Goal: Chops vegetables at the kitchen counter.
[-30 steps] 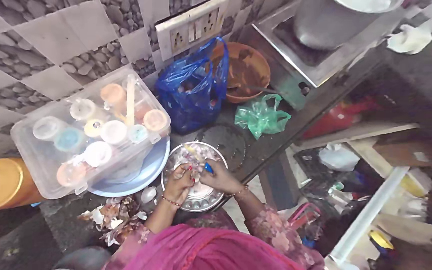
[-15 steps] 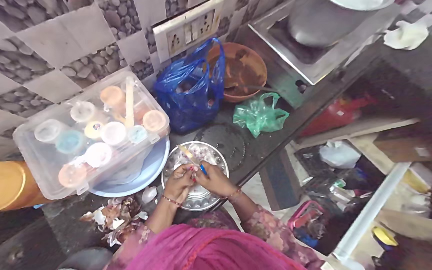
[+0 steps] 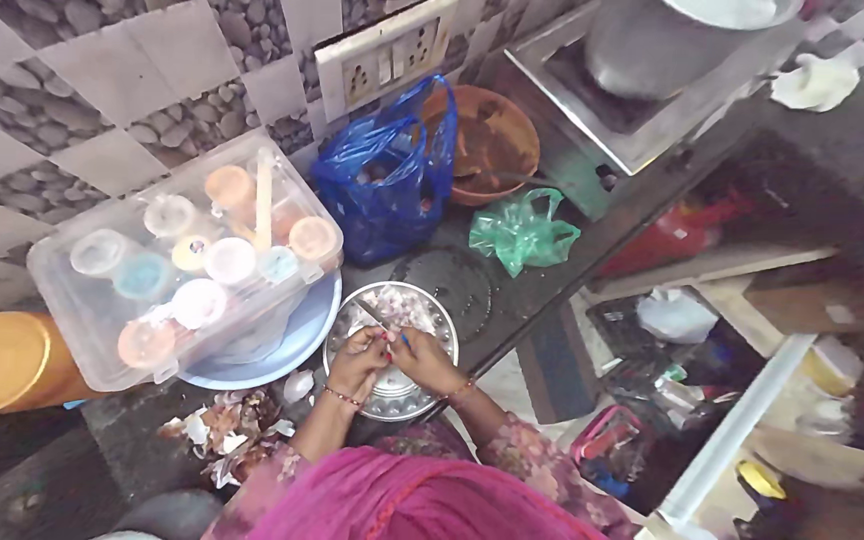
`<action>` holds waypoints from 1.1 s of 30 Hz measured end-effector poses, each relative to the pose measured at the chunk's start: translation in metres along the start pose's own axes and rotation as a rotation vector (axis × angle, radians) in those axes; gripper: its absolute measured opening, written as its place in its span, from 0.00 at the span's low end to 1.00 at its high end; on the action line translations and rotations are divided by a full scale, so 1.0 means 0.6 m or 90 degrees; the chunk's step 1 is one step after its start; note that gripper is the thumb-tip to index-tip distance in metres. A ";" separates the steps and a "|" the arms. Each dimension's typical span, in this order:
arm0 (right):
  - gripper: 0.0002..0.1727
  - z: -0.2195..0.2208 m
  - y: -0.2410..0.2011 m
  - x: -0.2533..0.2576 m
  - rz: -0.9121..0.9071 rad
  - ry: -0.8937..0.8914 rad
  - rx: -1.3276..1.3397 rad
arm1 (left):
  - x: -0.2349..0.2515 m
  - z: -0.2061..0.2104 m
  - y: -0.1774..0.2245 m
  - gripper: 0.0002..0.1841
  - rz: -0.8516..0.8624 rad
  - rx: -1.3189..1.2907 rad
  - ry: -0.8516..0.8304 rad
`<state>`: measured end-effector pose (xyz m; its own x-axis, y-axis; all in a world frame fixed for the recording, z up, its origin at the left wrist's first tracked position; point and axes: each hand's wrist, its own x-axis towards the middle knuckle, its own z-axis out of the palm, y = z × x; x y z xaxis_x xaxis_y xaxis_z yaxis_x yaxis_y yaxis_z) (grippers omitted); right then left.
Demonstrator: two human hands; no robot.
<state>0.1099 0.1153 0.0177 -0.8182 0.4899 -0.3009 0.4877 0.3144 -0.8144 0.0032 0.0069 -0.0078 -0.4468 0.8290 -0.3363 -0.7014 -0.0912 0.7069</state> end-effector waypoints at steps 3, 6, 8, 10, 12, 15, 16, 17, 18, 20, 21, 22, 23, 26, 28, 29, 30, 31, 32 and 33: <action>0.26 0.001 0.003 0.003 0.004 -0.002 -0.021 | 0.002 0.002 -0.003 0.11 -0.003 -0.003 0.024; 0.27 -0.003 0.004 0.005 0.007 0.005 -0.054 | 0.004 0.010 -0.001 0.09 -0.022 0.006 0.087; 0.27 -0.016 0.001 0.006 0.019 0.012 -0.115 | 0.004 0.009 0.001 0.08 -0.042 0.055 0.112; 0.26 -0.040 -0.010 0.007 0.030 0.024 -0.200 | 0.002 0.006 0.004 0.09 -0.057 0.097 0.106; 0.26 -0.061 -0.025 0.008 0.047 0.027 -0.265 | 0.000 0.003 0.006 0.08 -0.060 0.119 0.095; 0.25 -0.074 -0.031 0.018 0.045 0.051 -0.338 | -0.001 0.004 0.006 0.08 -0.058 0.118 0.113; 0.24 -0.076 -0.031 0.021 0.046 0.049 -0.358 | -0.001 0.006 0.007 0.07 -0.062 0.117 0.124; 0.24 -0.076 -0.031 0.025 0.046 0.043 -0.372 | -0.003 0.008 0.009 0.07 -0.065 0.119 0.130; 0.23 -0.074 -0.029 0.027 0.039 0.046 -0.379 | -0.004 0.008 0.009 0.08 -0.068 0.120 0.130; 0.22 -0.067 -0.023 0.031 0.018 0.076 -0.385 | -0.006 0.004 0.008 0.15 -0.064 0.108 0.114; 0.22 -0.064 -0.022 0.032 0.015 0.087 -0.384 | -0.005 0.002 0.007 0.18 -0.057 0.095 0.109; 0.22 -0.062 -0.021 0.033 0.013 0.098 -0.382 | -0.005 0.000 0.005 0.19 -0.048 0.084 0.107; 0.23 -0.060 -0.019 0.034 0.007 0.110 -0.382 | -0.004 -0.001 0.004 0.19 -0.042 0.072 0.109; 0.22 -0.058 -0.011 0.033 0.001 0.120 -0.322 | -0.004 0.000 0.003 0.17 -0.037 0.047 0.109; 0.21 -0.061 -0.009 0.027 -0.005 0.091 -0.200 | -0.004 0.001 0.003 0.16 -0.032 0.034 0.100; 0.20 -0.061 -0.008 0.022 -0.002 0.058 -0.135 | -0.005 0.002 0.004 0.15 -0.029 0.030 0.100; 0.21 -0.058 -0.005 0.018 -0.001 0.028 -0.075 | -0.005 0.005 0.004 0.14 -0.026 0.024 0.107; 0.21 -0.052 0.000 0.015 -0.004 0.008 -0.027 | -0.006 0.007 0.005 0.13 -0.027 0.021 0.111; 0.20 -0.044 0.007 0.012 -0.013 -0.001 0.012 | -0.007 0.009 0.005 0.13 -0.029 0.021 0.111; 0.19 -0.037 0.013 0.010 -0.021 -0.003 0.041 | -0.007 0.010 0.004 0.14 -0.030 0.017 0.107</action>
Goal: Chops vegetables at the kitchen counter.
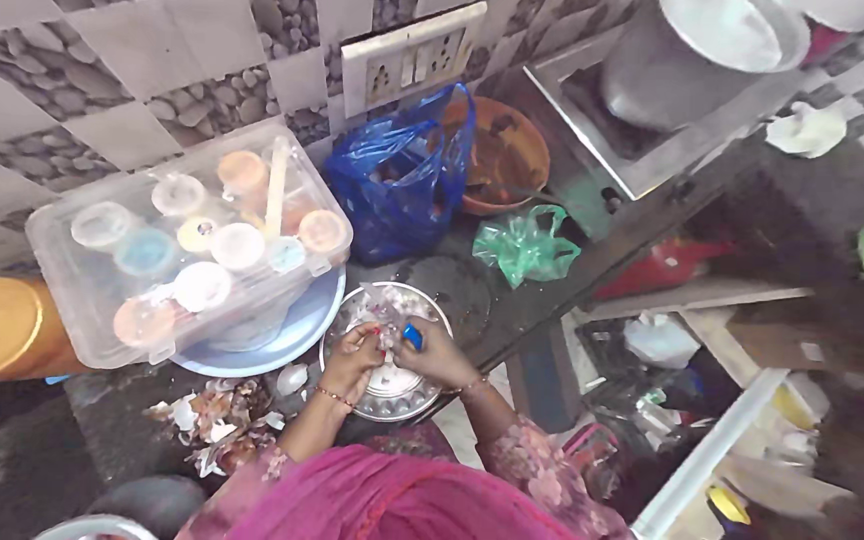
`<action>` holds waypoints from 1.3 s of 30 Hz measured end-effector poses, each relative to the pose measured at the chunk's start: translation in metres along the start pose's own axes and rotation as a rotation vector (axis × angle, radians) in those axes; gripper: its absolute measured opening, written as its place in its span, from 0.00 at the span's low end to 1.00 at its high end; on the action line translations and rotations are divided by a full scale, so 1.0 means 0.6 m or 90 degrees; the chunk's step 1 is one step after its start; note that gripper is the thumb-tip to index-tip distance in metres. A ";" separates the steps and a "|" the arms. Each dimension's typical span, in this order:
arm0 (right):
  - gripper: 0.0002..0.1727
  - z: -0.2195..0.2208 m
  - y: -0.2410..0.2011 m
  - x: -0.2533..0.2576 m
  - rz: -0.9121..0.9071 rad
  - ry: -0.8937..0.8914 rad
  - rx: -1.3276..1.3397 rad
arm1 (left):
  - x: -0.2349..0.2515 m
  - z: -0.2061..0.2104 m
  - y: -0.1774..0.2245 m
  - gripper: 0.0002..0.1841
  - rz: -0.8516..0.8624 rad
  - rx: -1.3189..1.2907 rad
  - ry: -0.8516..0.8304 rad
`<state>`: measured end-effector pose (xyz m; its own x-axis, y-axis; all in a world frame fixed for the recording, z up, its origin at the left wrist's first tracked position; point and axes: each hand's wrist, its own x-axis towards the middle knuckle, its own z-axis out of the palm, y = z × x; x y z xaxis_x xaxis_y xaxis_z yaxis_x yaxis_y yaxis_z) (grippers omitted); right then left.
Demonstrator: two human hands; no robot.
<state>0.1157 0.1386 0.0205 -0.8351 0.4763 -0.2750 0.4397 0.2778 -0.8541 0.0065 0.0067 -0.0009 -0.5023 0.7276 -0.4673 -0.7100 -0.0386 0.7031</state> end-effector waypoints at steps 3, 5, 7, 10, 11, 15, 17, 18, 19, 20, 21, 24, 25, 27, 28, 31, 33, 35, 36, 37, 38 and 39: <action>0.19 0.011 0.013 -0.002 -0.014 0.002 0.020 | -0.002 0.002 -0.001 0.14 -0.014 -0.022 -0.026; 0.21 0.013 0.013 -0.004 0.005 -0.006 0.013 | -0.006 0.001 0.000 0.15 -0.020 -0.022 -0.054; 0.22 0.013 0.009 -0.007 0.014 -0.010 -0.004 | -0.008 0.000 0.002 0.15 -0.022 -0.014 -0.076; 0.24 0.013 0.001 -0.011 0.011 -0.023 -0.044 | -0.011 -0.001 0.006 0.14 -0.030 -0.011 -0.086; 0.24 0.015 -0.001 -0.013 0.012 -0.025 -0.052 | -0.013 0.000 0.007 0.14 -0.033 -0.016 -0.088; 0.24 0.017 -0.011 -0.019 0.021 -0.030 -0.074 | -0.018 0.000 0.004 0.13 -0.037 -0.039 -0.090; 0.24 0.019 -0.014 -0.022 0.019 -0.033 -0.085 | -0.018 -0.004 0.000 0.13 -0.043 -0.052 -0.097; 0.24 0.020 -0.016 -0.023 0.019 -0.033 -0.088 | -0.017 -0.004 -0.002 0.12 -0.044 -0.056 -0.097; 0.23 0.020 -0.017 -0.023 0.019 -0.034 -0.092 | -0.017 -0.003 -0.003 0.12 -0.043 -0.057 -0.097; 0.23 0.021 -0.017 -0.024 0.022 -0.034 -0.096 | -0.017 -0.003 -0.004 0.12 -0.041 -0.053 -0.097; 0.23 0.022 -0.016 -0.023 0.025 -0.032 -0.099 | -0.017 -0.002 -0.003 0.11 -0.039 -0.047 -0.098; 0.24 0.029 -0.011 -0.024 0.026 -0.016 -0.103 | -0.017 -0.001 0.000 0.11 -0.036 -0.026 -0.094; 0.25 0.030 -0.011 -0.025 0.027 -0.015 -0.104 | -0.016 -0.001 0.001 0.11 -0.035 -0.021 -0.092; 0.26 0.031 -0.011 -0.026 0.040 -0.022 -0.108 | -0.016 -0.002 0.001 0.12 -0.028 -0.012 -0.094; 0.26 0.032 -0.010 -0.026 0.045 -0.022 -0.111 | -0.015 -0.003 0.000 0.12 -0.024 -0.009 -0.098; 0.26 0.037 -0.004 -0.027 0.041 -0.007 -0.124 | -0.014 -0.005 -0.001 0.12 -0.015 -0.018 -0.107; 0.27 0.039 -0.003 -0.027 0.036 0.004 -0.130 | -0.013 -0.005 -0.003 0.12 -0.015 -0.028 -0.109; 0.27 0.041 -0.002 -0.028 0.035 0.007 -0.132 | -0.014 -0.004 -0.004 0.12 -0.016 -0.030 -0.106; 0.27 0.041 -0.002 -0.027 0.032 0.011 -0.133 | -0.014 -0.003 -0.004 0.12 -0.016 -0.029 -0.104; 0.27 0.042 -0.002 -0.027 0.032 0.013 -0.133 | -0.014 -0.001 -0.003 0.12 -0.015 -0.028 -0.101; 0.27 0.042 -0.003 -0.027 0.032 0.015 -0.132 | -0.015 0.000 -0.003 0.12 -0.016 -0.025 -0.094; 0.27 0.043 -0.003 -0.027 0.034 0.016 -0.134 | -0.015 0.002 -0.002 0.12 -0.017 -0.022 -0.088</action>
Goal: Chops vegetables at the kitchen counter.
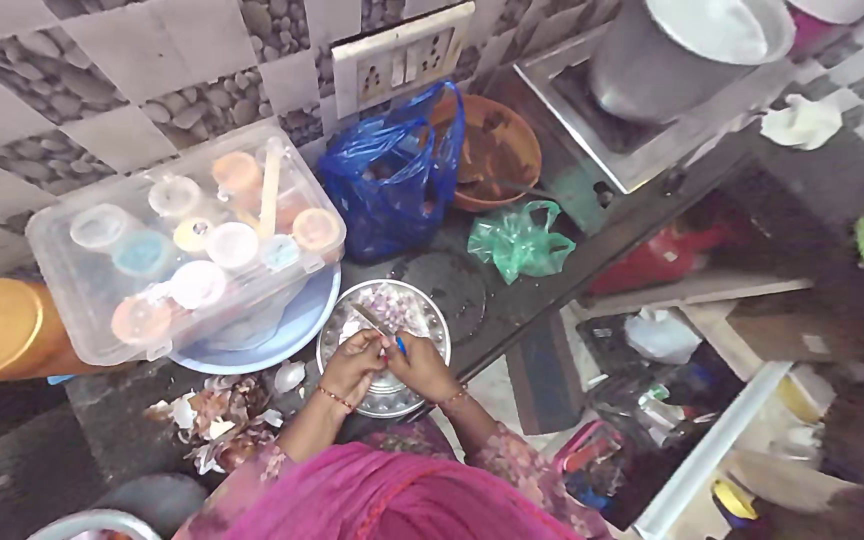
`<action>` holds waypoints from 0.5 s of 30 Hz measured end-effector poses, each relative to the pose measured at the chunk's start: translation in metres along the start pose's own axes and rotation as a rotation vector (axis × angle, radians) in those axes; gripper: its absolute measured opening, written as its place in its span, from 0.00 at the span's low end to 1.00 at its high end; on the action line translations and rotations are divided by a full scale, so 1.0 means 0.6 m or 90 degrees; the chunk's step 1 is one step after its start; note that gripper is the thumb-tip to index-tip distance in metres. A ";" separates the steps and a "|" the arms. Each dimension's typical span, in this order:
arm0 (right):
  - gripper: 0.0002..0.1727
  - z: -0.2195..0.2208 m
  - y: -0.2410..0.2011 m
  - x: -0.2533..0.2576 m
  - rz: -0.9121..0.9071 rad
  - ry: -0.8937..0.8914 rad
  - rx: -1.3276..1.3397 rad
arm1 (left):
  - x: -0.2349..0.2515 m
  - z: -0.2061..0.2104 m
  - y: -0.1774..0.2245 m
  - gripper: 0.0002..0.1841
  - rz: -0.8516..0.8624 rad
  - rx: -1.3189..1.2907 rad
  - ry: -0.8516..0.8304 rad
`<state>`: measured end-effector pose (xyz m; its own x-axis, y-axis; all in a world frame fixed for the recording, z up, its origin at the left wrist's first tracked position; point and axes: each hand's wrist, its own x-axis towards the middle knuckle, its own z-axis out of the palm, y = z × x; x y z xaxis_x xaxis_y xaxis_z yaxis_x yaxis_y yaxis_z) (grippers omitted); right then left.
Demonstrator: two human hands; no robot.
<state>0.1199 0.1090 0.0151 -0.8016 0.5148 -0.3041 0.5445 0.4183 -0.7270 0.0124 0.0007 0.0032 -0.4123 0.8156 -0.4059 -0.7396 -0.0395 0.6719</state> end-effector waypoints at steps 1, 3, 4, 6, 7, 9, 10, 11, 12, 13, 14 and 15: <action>0.27 0.001 0.000 0.000 0.000 0.004 -0.002 | 0.000 0.001 0.001 0.12 -0.001 0.005 0.006; 0.27 0.003 -0.001 0.001 -0.001 0.018 -0.009 | 0.002 0.002 0.002 0.11 -0.006 0.013 0.015; 0.27 0.004 -0.001 0.001 0.001 0.020 -0.012 | 0.002 0.002 0.002 0.11 -0.008 0.019 0.018; 0.28 0.006 0.000 0.002 0.005 0.022 -0.015 | 0.004 0.002 0.004 0.10 -0.011 0.030 0.019; 0.28 0.007 0.000 0.003 0.003 0.024 -0.015 | 0.004 0.000 0.004 0.10 -0.012 0.032 0.016; 0.29 0.008 0.001 0.003 -0.003 0.029 -0.016 | 0.005 -0.002 0.004 0.10 -0.010 0.030 0.005; 0.29 0.006 -0.001 0.004 -0.003 0.029 -0.018 | 0.006 -0.001 0.003 0.10 -0.006 0.025 0.009; 0.29 0.004 -0.003 0.004 0.000 0.029 -0.019 | 0.006 0.003 0.003 0.10 -0.001 0.018 0.024; 0.29 -0.001 -0.006 0.004 0.008 0.021 -0.017 | 0.007 0.007 0.002 0.10 0.002 0.010 0.046; 0.28 -0.008 -0.007 0.006 0.017 0.009 -0.017 | 0.010 0.009 0.003 0.11 -0.001 -0.003 0.071; 0.28 -0.015 -0.007 0.009 0.029 -0.003 -0.023 | 0.013 0.007 0.003 0.13 -0.006 -0.018 0.098; 0.28 -0.022 -0.005 0.012 0.039 -0.010 -0.031 | 0.016 0.003 0.003 0.15 -0.013 -0.026 0.122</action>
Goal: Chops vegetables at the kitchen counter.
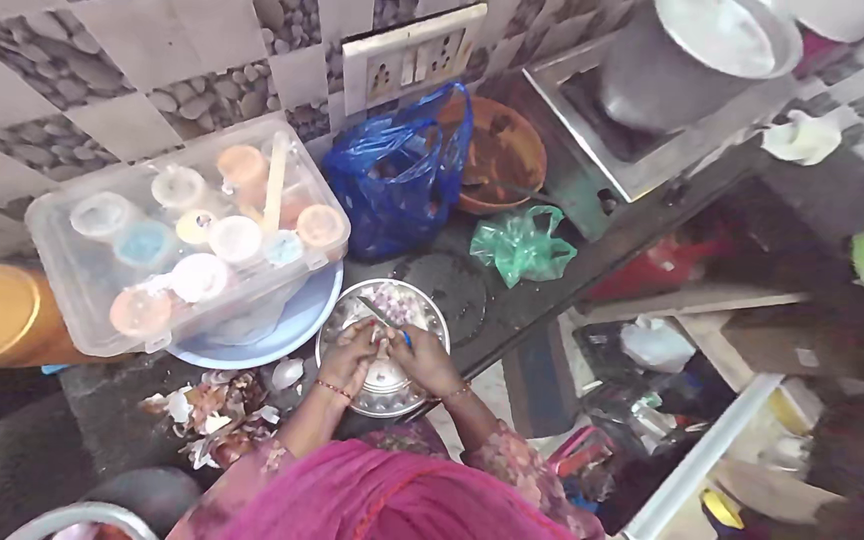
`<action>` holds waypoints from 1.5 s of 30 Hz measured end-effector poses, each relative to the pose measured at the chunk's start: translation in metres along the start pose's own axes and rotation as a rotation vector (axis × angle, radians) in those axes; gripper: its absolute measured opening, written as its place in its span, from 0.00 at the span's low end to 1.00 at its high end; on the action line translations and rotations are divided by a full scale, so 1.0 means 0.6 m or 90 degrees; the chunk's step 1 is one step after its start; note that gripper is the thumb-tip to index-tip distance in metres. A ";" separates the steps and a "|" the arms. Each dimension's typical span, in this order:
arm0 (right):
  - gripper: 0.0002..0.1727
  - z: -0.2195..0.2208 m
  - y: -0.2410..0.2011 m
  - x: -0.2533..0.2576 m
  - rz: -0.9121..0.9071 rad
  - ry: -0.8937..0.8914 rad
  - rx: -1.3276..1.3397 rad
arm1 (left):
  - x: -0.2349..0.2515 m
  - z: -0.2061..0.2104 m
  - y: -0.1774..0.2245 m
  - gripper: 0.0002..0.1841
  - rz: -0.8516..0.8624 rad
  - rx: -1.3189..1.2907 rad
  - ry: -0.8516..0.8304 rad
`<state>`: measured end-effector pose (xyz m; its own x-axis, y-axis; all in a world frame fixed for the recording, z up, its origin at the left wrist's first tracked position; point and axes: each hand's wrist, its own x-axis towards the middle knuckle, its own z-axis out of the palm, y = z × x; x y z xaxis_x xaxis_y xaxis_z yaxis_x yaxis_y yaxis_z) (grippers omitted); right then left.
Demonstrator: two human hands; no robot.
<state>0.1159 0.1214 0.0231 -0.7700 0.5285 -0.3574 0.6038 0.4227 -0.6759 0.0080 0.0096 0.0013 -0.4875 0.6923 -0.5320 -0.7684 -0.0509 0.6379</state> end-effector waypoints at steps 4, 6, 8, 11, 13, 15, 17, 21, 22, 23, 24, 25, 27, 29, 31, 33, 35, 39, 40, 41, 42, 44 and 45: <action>0.27 -0.035 -0.006 0.009 0.037 0.004 -0.082 | 0.001 0.000 0.007 0.12 -0.025 0.014 0.053; 0.26 -0.052 -0.019 0.011 0.049 -0.012 -0.114 | -0.005 0.003 0.011 0.14 -0.045 -0.004 0.058; 0.25 -0.060 -0.027 0.015 0.044 -0.001 -0.153 | -0.007 0.003 0.013 0.15 -0.052 -0.023 0.067; 0.23 -0.057 -0.025 0.027 0.034 0.061 -0.223 | -0.007 -0.005 0.014 0.20 -0.036 0.007 0.042; 0.22 -0.055 -0.020 0.032 0.030 0.090 -0.214 | -0.008 -0.009 0.014 0.24 -0.022 0.052 0.004; 0.20 -0.052 -0.013 0.032 0.014 0.119 -0.169 | -0.011 -0.008 0.013 0.24 -0.008 0.070 -0.019; 0.20 -0.050 -0.007 0.023 -0.029 0.131 -0.077 | -0.013 -0.005 0.012 0.23 -0.002 0.068 -0.027; 0.22 -0.031 0.010 0.006 -0.150 0.092 0.079 | -0.012 -0.006 0.005 0.20 0.004 0.103 -0.040; 0.20 -0.024 0.016 0.005 -0.180 0.096 0.086 | -0.013 -0.004 0.006 0.19 0.001 0.120 -0.044; 0.18 -0.018 0.021 0.006 -0.206 0.106 0.092 | -0.015 -0.002 0.006 0.18 -0.001 0.134 -0.044; 0.16 -0.013 0.025 0.007 -0.226 0.122 0.099 | -0.016 0.001 0.006 0.18 -0.001 0.145 -0.042; 0.15 -0.010 0.028 0.009 -0.241 0.135 0.104 | -0.017 0.002 0.007 0.17 -0.001 0.154 -0.042; 0.15 -0.008 0.031 0.009 -0.248 0.139 0.108 | -0.021 0.003 0.009 0.15 0.000 0.158 -0.042; 0.16 -0.009 0.034 0.008 -0.249 0.140 0.110 | -0.025 0.001 0.014 0.13 0.001 0.156 -0.063; 0.15 -0.011 0.036 0.008 -0.245 0.137 0.125 | -0.029 -0.003 0.020 0.16 0.004 0.177 -0.106; 0.15 -0.012 0.037 0.008 -0.231 0.122 0.147 | -0.033 -0.005 0.026 0.20 0.014 0.247 -0.134; 0.14 -0.014 0.034 0.008 -0.217 0.102 0.169 | -0.034 -0.005 0.032 0.23 0.023 0.326 -0.139; 0.14 -0.021 0.025 0.001 -0.205 0.079 0.181 | -0.030 -0.004 0.037 0.14 0.071 0.457 -0.104; 0.14 -0.021 0.024 -0.001 -0.199 0.078 0.177 | -0.032 -0.002 0.040 0.11 0.071 0.467 -0.101; 0.15 -0.022 0.023 -0.002 -0.191 0.074 0.175 | -0.034 -0.001 0.043 0.09 0.066 0.468 -0.103; 0.15 -0.023 0.022 -0.003 -0.182 0.066 0.181 | -0.034 -0.001 0.045 0.08 0.062 0.463 -0.106; 0.15 -0.026 0.021 -0.006 -0.168 0.047 0.223 | -0.031 -0.006 0.044 0.08 0.050 0.422 -0.110; 0.13 -0.026 0.020 -0.008 -0.162 0.042 0.245 | -0.029 -0.008 0.041 0.08 0.047 0.381 -0.109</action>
<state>0.1300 0.1356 0.0266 -0.8616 0.4943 -0.1158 0.2672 0.2475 -0.9313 -0.0044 -0.0073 0.0236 -0.4193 0.8101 -0.4098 -0.3462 0.2747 0.8971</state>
